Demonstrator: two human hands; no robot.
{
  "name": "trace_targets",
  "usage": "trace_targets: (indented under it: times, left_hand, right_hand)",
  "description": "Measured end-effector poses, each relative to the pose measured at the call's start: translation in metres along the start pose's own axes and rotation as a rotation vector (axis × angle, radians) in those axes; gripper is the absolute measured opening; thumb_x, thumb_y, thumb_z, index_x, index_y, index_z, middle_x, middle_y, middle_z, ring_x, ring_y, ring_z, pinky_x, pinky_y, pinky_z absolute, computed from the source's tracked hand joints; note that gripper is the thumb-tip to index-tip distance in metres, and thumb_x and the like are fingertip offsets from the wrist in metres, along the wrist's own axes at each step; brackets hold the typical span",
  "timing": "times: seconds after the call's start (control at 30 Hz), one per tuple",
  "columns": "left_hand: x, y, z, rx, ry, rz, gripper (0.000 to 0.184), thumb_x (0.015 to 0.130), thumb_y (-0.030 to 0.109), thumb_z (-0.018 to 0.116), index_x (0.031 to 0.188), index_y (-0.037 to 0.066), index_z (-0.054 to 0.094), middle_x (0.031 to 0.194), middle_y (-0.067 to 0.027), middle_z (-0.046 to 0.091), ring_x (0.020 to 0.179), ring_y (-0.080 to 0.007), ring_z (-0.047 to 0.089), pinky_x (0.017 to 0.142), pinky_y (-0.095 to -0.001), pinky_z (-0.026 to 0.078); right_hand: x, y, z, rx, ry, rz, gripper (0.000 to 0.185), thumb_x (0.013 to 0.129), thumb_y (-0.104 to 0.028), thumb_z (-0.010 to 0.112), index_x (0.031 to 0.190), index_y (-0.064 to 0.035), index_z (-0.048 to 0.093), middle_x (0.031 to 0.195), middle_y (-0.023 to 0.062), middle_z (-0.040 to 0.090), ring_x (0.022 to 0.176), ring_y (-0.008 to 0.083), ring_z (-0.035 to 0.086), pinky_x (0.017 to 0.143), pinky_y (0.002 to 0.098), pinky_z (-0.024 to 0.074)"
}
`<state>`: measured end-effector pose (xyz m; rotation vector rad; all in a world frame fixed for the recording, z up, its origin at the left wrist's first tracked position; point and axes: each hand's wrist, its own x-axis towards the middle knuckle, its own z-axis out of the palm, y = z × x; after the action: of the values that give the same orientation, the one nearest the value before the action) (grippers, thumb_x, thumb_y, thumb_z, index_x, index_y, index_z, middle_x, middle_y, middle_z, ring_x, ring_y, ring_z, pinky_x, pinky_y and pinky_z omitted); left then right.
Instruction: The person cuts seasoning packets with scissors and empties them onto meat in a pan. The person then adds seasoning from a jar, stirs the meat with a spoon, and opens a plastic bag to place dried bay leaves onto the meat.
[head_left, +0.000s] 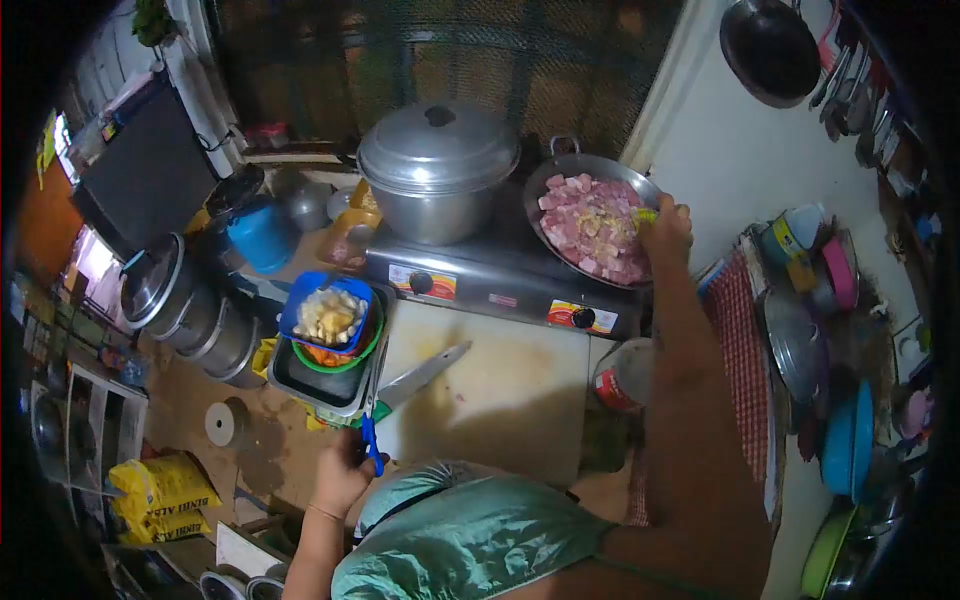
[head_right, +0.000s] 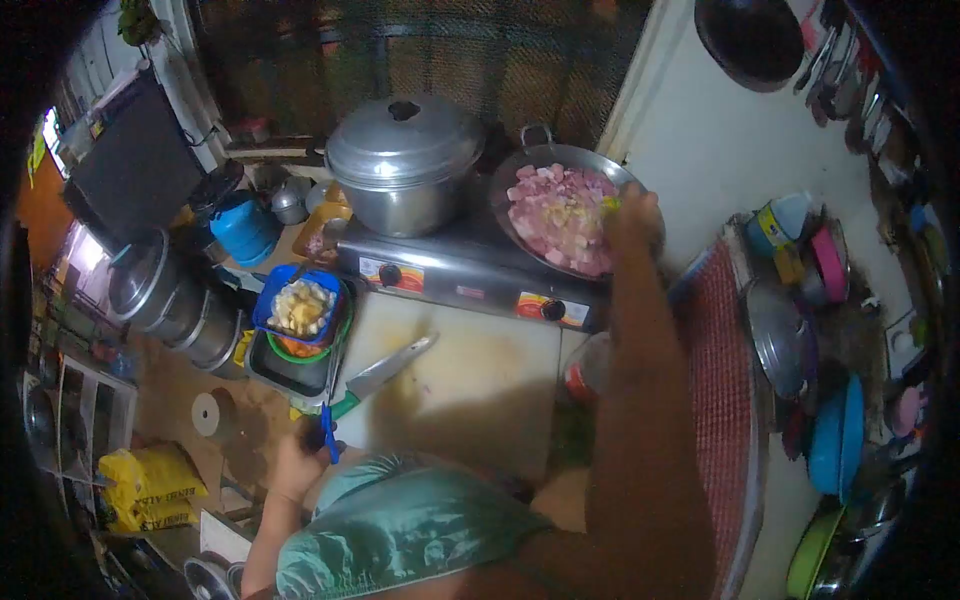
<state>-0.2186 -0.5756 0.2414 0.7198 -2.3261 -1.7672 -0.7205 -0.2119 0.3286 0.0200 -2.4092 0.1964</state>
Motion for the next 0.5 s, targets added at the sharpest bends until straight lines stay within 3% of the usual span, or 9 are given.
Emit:
trace_targets:
  times: [0.1,0.17,0.23,0.27,0.3,0.37,0.4,0.5]
  left_hand:
    - [0.002,0.013,0.002,-0.005,-0.021,-0.002,0.038,0.073,0.001,0.077,0.104,-0.002,0.056,0.089,-0.0068,0.064,0.079,-0.012,0.059,0.071,-0.0283,0.051]
    - [0.01,0.009,0.003,-0.128,-0.072,0.0,0.038,0.073,0.001,0.078,0.104,-0.001,0.057,0.085,-0.0051,0.062,0.076,-0.0117,0.058,0.07,-0.0276,0.051]
    - [0.017,0.02,0.003,-0.084,-0.135,-0.003,0.039,0.075,-0.002,0.074,0.11,-0.001,0.055,0.092,-0.0074,0.065,0.084,-0.0159,0.064,0.076,-0.0298,0.054]
    - [0.02,0.026,0.004,-0.065,-0.161,-0.009,0.04,0.077,-0.003,0.072,0.113,-0.002,0.055,0.095,-0.0085,0.066,0.088,-0.0179,0.066,0.079,-0.031,0.055]
    - [0.023,0.031,0.006,-0.01,-0.175,0.009,0.039,0.077,-0.002,0.072,0.112,-0.001,0.055,0.095,-0.0084,0.066,0.087,-0.0172,0.066,0.078,-0.0305,0.055]
    - [0.032,0.043,0.009,0.103,-0.197,0.039,0.037,0.077,-0.001,0.071,0.111,-0.001,0.055,0.094,-0.0082,0.066,0.086,-0.0158,0.065,0.076,-0.0295,0.054]
    - [0.035,0.051,0.011,0.202,-0.19,0.135,0.039,0.075,0.004,0.075,0.109,0.0,0.057,0.092,-0.0081,0.066,0.082,-0.0136,0.063,0.074,-0.0299,0.052]
    - [0.043,0.079,0.014,0.268,-0.25,0.16,0.044,0.071,0.011,0.08,0.108,0.0,0.058,0.089,-0.0077,0.065,0.079,-0.013,0.06,0.072,-0.0316,0.051]
  right_hand:
    - [-0.005,0.003,0.01,0.321,0.092,0.203,0.03,0.083,-0.023,0.066,0.109,-0.0088,0.059,0.097,0.012,0.064,0.08,0.0313,0.065,0.069,0.042,0.0552]
    - [-0.014,-0.002,0.016,0.856,-0.108,0.474,0.031,0.085,-0.024,0.065,0.112,-0.0097,0.058,0.098,0.0101,0.064,0.079,0.0285,0.064,0.068,0.0408,0.0547]
    - [-0.033,-0.027,-0.001,1.368,-0.305,0.671,0.031,0.088,-0.024,0.065,0.115,-0.0106,0.057,0.099,0.0082,0.063,0.078,0.0256,0.064,0.066,0.0395,0.0541]
    - [-0.042,-0.043,-0.013,1.485,-0.394,0.649,0.032,0.089,-0.025,0.064,0.116,-0.011,0.056,0.099,0.0073,0.063,0.078,0.0242,0.063,0.066,0.0389,0.0539]
    - [-0.053,-0.059,-0.027,1.457,-0.451,0.489,0.032,0.09,-0.025,0.064,0.118,-0.0114,0.056,0.1,0.0064,0.063,0.078,0.0227,0.063,0.065,0.0383,0.0536]
    - [-0.075,-0.091,-0.055,1.648,-0.571,0.497,0.033,0.092,-0.026,0.063,0.121,-0.0123,0.055,0.1,0.0045,0.062,0.077,0.0199,0.062,0.063,0.0371,0.053]
    - [-0.083,-0.105,-0.065,2.09,-0.782,0.887,0.03,0.093,-0.024,0.063,0.119,-0.0132,0.055,0.101,0.0037,0.063,0.077,0.0186,0.062,0.061,0.0361,0.0522]
    - [-0.112,-0.118,-0.038,1.9,-0.833,0.854,0.028,0.092,-0.019,0.064,0.119,-0.0148,0.057,0.115,0.0058,0.064,0.099,0.022,0.064,0.06,0.0394,0.053]
